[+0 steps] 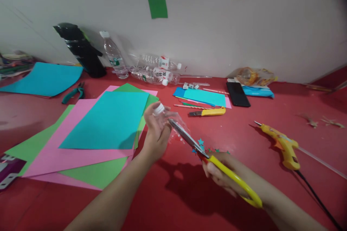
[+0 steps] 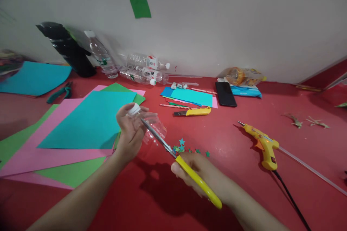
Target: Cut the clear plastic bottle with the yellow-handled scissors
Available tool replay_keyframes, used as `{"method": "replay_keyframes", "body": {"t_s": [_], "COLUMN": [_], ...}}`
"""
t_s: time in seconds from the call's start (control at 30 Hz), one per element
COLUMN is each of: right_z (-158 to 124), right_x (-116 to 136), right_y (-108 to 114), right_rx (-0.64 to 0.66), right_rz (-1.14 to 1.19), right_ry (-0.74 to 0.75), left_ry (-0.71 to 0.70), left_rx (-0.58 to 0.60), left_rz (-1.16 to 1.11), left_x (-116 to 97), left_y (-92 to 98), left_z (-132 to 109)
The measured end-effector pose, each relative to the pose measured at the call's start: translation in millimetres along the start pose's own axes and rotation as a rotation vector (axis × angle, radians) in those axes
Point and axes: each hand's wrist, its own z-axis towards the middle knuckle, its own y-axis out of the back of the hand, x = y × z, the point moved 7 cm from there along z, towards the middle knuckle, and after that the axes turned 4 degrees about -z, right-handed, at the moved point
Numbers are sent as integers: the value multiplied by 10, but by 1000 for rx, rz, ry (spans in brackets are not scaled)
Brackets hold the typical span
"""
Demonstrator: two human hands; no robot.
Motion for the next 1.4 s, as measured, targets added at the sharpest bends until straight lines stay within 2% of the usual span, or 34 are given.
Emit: {"method": "replay_keyframes", "body": {"t_s": [0.2,0.4,0.53,0.73,0.83,1.0,1.13,1.4], "right_z": [-7,14,8,5,9,1,3,-7], "right_x": [24,113,115,-13,-32,-38,-71,28], "right_y": [26,44,33,54,51,75,40,31], "right_rx": [-29,-38,-34,6,46,12,36,-20], "right_rz": [-16,-34,-32,-20,-2,27,60,29], "right_ry": [23,42,4,-119,-107,-107,-191,-206], "left_ry": [-33,-45,-58,-69,-83,-73,-41,-45], "left_rx": [45,32,37,62,69,76,68,63], "left_rz": [30,34,51,70,83,80,56,82], "left_x": [9,4,4,31,38,54,76,97], "left_y": [-37,-27,-25,-20,-16,-8,9,36], "left_z": [-42,-38,-41,-44,-43,-48,-49,-45]}}
